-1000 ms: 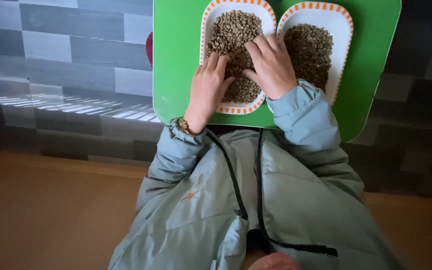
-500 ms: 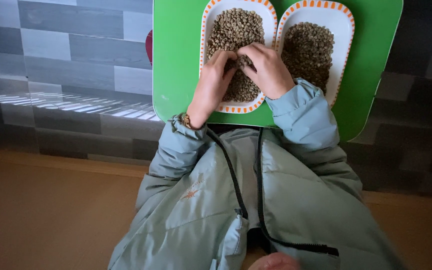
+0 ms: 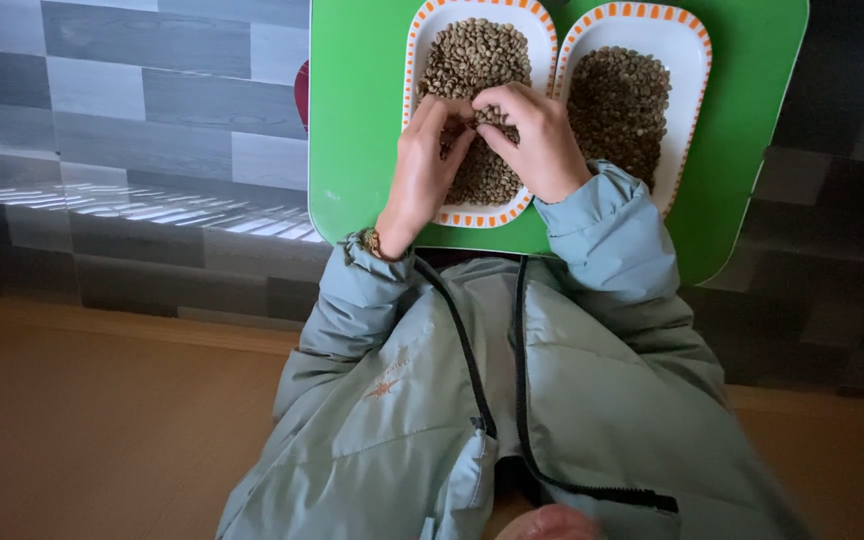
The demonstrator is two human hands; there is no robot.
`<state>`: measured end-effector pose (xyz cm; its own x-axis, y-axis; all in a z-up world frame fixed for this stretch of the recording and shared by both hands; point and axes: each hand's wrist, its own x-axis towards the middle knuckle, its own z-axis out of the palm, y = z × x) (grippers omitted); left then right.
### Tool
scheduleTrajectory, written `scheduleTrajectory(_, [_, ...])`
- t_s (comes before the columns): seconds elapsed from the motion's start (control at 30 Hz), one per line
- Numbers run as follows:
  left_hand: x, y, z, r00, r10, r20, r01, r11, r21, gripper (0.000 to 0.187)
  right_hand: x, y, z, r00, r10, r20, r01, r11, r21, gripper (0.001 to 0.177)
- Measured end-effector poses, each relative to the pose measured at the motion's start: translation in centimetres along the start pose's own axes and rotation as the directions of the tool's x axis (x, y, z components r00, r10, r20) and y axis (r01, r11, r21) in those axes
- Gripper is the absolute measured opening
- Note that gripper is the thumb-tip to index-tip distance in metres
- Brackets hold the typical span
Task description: Manually sorting green coffee beans in trays to identify and remove defects
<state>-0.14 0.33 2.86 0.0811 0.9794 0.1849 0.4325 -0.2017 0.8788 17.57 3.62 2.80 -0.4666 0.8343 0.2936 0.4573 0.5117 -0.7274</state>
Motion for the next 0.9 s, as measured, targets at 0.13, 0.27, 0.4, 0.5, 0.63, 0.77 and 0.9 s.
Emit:
scheduleTrajectory(0.13, [0.1, 0.0, 0.0, 1.0, 0.008, -0.005, -0.008, 1.0, -0.006, 0.026, 0.0, -0.3, -0.1, 1.0, -0.008, -0.012, 0.008, 1.0, -0.011, 0.032])
scheduleTrajectory(0.27, [0.1, 0.1, 0.1, 1.0, 0.024, -0.007, -0.023, 1.0, 0.009, 0.025, -0.1, -0.1, 0.0, 1.0, -0.02, -0.017, 0.02, 0.999, -0.046, 0.029])
scheduleTrajectory(0.4, [0.0, 0.5, -0.2, 0.999, 0.047, 0.006, -0.047, 0.994, 0.101, 0.026, -0.1, -0.4, -0.1, 1.0, -0.014, -0.009, 0.013, 0.997, -0.072, 0.027])
scheduleTrajectory(0.5, [0.0, 0.2, 0.1, 0.999, 0.048, 0.008, -0.049, 0.996, 0.071, 0.025, -0.1, -0.5, -0.1, 1.0, -0.009, 0.0, 0.009, 0.998, -0.065, 0.028])
scheduleTrajectory(0.63, [-0.1, 0.6, -0.1, 0.998, 0.055, 0.012, -0.056, 0.995, 0.088, 0.027, -0.3, -0.4, -0.1, 0.999, 0.033, 0.019, -0.031, 0.997, -0.076, 0.028])
scheduleTrajectory(0.77, [-0.2, 1.3, -0.4, 0.996, 0.076, 0.037, -0.078, 0.994, 0.071, 0.027, -0.7, -0.2, -0.3, 0.999, 0.038, 0.033, -0.034, 0.993, -0.111, 0.028])
scheduleTrajectory(0.9, [0.1, 1.4, 0.2, 0.984, 0.158, 0.085, -0.168, 0.978, 0.127, 0.025, -2.3, 1.3, -1.5, 0.998, 0.024, 0.062, -0.014, 0.988, -0.154, 0.026])
